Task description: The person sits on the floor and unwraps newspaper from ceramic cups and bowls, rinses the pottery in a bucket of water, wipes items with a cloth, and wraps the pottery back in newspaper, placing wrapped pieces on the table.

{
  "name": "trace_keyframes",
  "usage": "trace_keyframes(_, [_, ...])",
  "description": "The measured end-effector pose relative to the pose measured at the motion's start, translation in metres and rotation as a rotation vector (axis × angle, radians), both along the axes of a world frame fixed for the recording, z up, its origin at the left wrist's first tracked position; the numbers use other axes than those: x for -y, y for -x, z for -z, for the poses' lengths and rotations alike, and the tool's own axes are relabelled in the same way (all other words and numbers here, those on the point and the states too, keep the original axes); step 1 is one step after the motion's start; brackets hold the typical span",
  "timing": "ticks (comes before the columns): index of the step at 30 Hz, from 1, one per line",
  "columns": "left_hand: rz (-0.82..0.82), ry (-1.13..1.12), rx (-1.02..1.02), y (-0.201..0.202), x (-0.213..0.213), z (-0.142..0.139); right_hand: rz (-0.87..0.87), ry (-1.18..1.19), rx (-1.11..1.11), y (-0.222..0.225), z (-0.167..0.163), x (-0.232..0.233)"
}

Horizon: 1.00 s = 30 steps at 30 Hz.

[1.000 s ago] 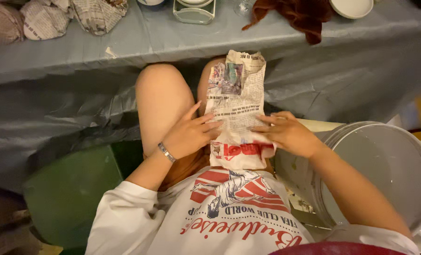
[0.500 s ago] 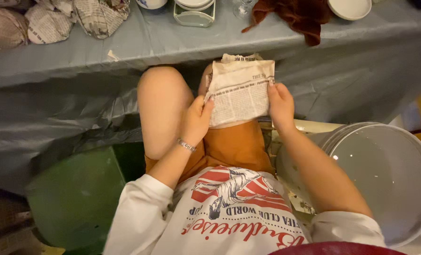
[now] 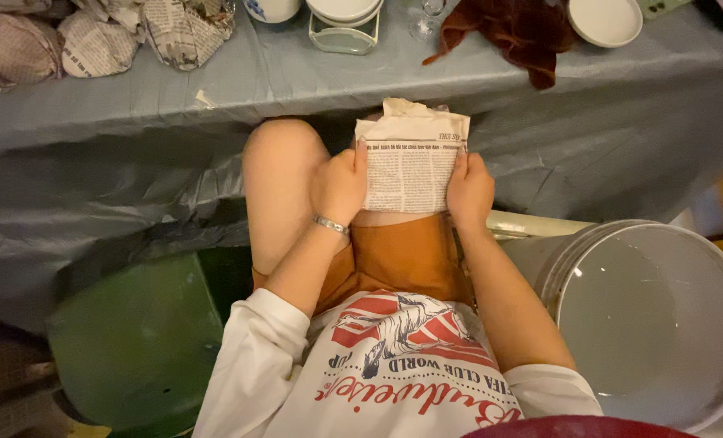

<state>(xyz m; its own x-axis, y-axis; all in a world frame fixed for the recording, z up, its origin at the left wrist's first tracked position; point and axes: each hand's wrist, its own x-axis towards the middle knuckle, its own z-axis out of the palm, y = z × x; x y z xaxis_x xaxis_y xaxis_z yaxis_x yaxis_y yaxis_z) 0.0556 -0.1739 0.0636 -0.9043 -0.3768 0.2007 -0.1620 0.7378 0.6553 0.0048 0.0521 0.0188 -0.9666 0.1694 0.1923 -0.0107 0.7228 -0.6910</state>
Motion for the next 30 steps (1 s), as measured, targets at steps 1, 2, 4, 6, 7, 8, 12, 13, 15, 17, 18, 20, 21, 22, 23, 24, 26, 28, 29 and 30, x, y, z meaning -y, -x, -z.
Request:
trace_keyframes(1, [0.015, -0.054, 0.0, 0.001, 0.001, -0.005, 0.005, 0.009, 0.014, -0.002, 0.0, 0.0])
trace_keyframes(2, [-0.007, -0.025, 0.039, 0.0, 0.001, -0.01, -0.009, -0.003, -0.003, -0.003, 0.001, 0.0])
trace_keyframes(4, [-0.049, 0.035, 0.111, -0.001, 0.003, -0.025, -0.038, -0.023, -0.044, -0.005, 0.001, 0.001])
trace_keyframes(6, [0.022, 0.164, -0.173, -0.017, -0.007, -0.038, -0.008, -0.035, -0.041, -0.006, 0.003, 0.002])
trace_keyframes(7, [0.057, 0.228, -0.314, -0.027, -0.017, -0.043, 0.007, -0.042, -0.04, -0.006, 0.005, 0.003])
trace_keyframes(8, [0.149, 0.29, -0.456, -0.035, -0.029, -0.047, 0.009, -0.022, -0.022, -0.006, 0.008, 0.003])
trace_keyframes(12, [0.523, 0.649, -0.464, -0.046, -0.07, -0.045, 0.0, 0.041, 0.029, -0.005, 0.027, 0.0])
trace_keyframes(13, [0.502, 0.66, -0.359, -0.039, -0.069, -0.041, -0.01, 0.054, 0.03, -0.003, 0.033, -0.002])
trace_keyframes(15, [0.465, 0.685, -0.153, -0.02, -0.062, -0.032, 0.011, 0.119, 0.048, 0.001, 0.041, -0.004])
trace_keyframes(17, [0.501, 0.534, -0.234, -0.02, -0.053, -0.022, -0.011, 0.172, 0.065, 0.002, 0.043, -0.004])
trace_keyframes(18, [0.524, 0.458, -0.272, -0.02, -0.048, -0.018, -0.041, 0.192, 0.078, 0.002, 0.041, -0.004])
trace_keyframes(20, [0.512, 0.388, -0.252, -0.022, -0.042, -0.011, -0.042, 0.168, -0.054, -0.004, 0.031, -0.004])
trace_keyframes(21, [0.503, 0.35, -0.242, -0.023, -0.041, -0.008, -0.019, 0.124, -0.205, -0.01, 0.024, -0.004])
trace_keyframes(22, [0.502, 0.352, -0.245, -0.024, -0.041, -0.005, 0.002, 0.078, -0.355, -0.015, 0.017, -0.004])
trace_keyframes(23, [0.501, 0.355, -0.247, -0.024, -0.041, -0.003, -0.119, 0.058, -0.388, -0.019, 0.008, -0.008])
trace_keyframes(24, [0.497, 0.36, -0.252, -0.024, -0.041, 0.0, -0.241, 0.04, -0.424, -0.022, 0.0, -0.012])
trace_keyframes(26, [0.487, 0.351, -0.218, -0.023, -0.042, 0.004, -0.48, -0.008, -0.373, -0.025, -0.006, -0.013])
trace_keyframes(28, [0.49, 0.33, -0.198, -0.023, -0.043, 0.009, -0.703, -0.064, -0.191, -0.023, -0.003, -0.014])
trace_keyframes(29, [0.49, 0.312, -0.199, -0.024, -0.042, 0.01, -0.758, 0.062, -0.161, -0.021, 0.003, -0.013])
trace_keyframes(30, [0.488, 0.294, -0.202, -0.024, -0.04, 0.011, -0.814, 0.187, -0.132, -0.017, 0.01, -0.011])
